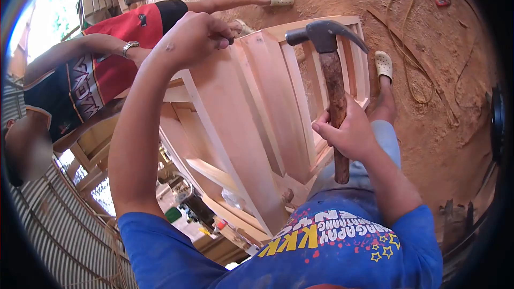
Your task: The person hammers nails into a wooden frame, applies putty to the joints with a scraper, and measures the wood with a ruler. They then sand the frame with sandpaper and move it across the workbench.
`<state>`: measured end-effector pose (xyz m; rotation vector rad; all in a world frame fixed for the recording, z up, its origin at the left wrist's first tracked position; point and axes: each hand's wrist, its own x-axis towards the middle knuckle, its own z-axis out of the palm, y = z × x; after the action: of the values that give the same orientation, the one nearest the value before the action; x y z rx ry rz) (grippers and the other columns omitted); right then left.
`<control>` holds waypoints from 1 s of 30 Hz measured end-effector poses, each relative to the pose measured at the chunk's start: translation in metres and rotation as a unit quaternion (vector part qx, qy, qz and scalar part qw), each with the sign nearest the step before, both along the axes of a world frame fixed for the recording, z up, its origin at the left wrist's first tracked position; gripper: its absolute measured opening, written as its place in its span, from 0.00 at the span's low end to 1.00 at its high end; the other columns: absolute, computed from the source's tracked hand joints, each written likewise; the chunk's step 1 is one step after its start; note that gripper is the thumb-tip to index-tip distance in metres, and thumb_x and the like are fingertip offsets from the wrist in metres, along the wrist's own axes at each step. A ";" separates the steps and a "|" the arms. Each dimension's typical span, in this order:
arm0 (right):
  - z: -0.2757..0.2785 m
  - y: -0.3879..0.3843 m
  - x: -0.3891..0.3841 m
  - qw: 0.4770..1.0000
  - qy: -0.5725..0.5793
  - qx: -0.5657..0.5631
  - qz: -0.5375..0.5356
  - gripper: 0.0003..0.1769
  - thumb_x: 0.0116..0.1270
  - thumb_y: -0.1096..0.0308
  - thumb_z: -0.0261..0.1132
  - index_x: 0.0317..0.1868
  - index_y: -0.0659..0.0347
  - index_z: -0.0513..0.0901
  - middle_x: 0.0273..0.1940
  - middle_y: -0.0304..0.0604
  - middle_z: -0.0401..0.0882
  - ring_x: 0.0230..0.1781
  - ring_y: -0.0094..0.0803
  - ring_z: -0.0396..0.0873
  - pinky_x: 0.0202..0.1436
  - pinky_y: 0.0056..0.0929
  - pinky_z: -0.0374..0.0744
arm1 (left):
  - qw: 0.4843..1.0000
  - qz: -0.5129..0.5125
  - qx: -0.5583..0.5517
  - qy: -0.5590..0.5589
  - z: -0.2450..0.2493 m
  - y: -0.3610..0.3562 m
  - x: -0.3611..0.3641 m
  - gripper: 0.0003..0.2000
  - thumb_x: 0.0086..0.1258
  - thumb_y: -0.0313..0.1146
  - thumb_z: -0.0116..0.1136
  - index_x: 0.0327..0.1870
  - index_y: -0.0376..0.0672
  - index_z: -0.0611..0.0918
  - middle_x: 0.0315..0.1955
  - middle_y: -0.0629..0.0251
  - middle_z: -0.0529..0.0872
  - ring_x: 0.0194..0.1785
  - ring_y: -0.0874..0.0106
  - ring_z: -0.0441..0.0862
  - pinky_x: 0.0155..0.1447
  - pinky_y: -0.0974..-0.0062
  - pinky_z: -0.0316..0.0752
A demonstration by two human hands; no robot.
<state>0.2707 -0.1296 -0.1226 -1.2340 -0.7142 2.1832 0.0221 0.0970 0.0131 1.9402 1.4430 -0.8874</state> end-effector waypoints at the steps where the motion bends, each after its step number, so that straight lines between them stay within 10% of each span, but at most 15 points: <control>1: -0.001 -0.010 -0.002 1.000 -0.005 0.006 -0.013 0.22 0.62 0.69 0.75 0.49 0.67 0.73 0.32 0.40 0.84 0.30 0.25 0.84 0.35 0.28 0.83 | 1.000 -0.027 0.003 -0.012 -0.001 0.000 -0.002 0.10 0.69 0.26 0.66 0.49 0.36 0.89 0.35 0.57 0.93 0.39 0.66 0.90 0.50 0.68 0.82; 9: 0.010 -0.027 -0.017 0.997 0.056 -0.028 -0.049 0.20 0.69 0.65 0.71 0.53 0.65 0.73 0.31 0.39 0.81 0.24 0.24 0.80 0.28 0.26 0.79 | 0.999 0.001 0.028 0.036 -0.001 -0.007 0.004 0.10 0.68 0.24 0.63 0.48 0.36 0.90 0.32 0.59 0.92 0.33 0.72 0.87 0.43 0.72 0.81; 18: 0.035 0.006 -0.073 0.911 0.212 -0.027 -0.353 0.18 0.81 0.53 0.63 0.47 0.59 0.69 0.26 0.37 0.76 0.18 0.22 0.76 0.22 0.23 0.76 | 0.999 -0.029 0.036 -0.003 0.000 -0.009 0.001 0.08 0.69 0.26 0.67 0.46 0.35 0.90 0.31 0.53 0.91 0.35 0.65 0.89 0.45 0.69 0.82; 22: 0.034 0.013 -0.078 0.992 0.119 -0.010 -0.045 0.23 0.81 0.53 0.63 0.58 0.64 0.69 0.25 0.37 0.77 0.18 0.23 0.77 0.22 0.24 0.76 | 0.999 -0.013 0.027 0.024 0.003 -0.008 0.003 0.08 0.67 0.26 0.69 0.43 0.33 0.90 0.30 0.51 0.91 0.36 0.62 0.91 0.48 0.68 0.83; 25: 0.052 0.014 -0.059 0.973 0.124 -0.090 -0.172 0.22 0.82 0.53 0.61 0.56 0.65 0.71 0.23 0.36 0.76 0.17 0.23 0.76 0.22 0.23 0.76 | 0.999 -0.035 0.003 0.038 0.001 -0.003 -0.005 0.11 0.69 0.27 0.66 0.49 0.37 0.89 0.34 0.61 0.91 0.32 0.72 0.87 0.40 0.70 0.83; 30: 0.036 0.040 -0.029 0.836 0.156 0.001 -0.526 0.22 0.86 0.51 0.55 0.32 0.54 0.68 0.23 0.31 0.68 0.18 0.19 0.71 0.21 0.26 0.77 | 0.978 0.004 0.125 -0.164 0.064 -0.028 -0.057 0.40 0.53 0.33 0.81 0.71 0.39 0.76 0.63 0.56 0.82 0.65 0.58 0.81 0.68 0.62 0.77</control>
<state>0.2419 -0.0893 -0.0862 -0.8830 0.1325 1.3606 -0.0349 0.0687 0.0774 2.1396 1.4115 -0.3681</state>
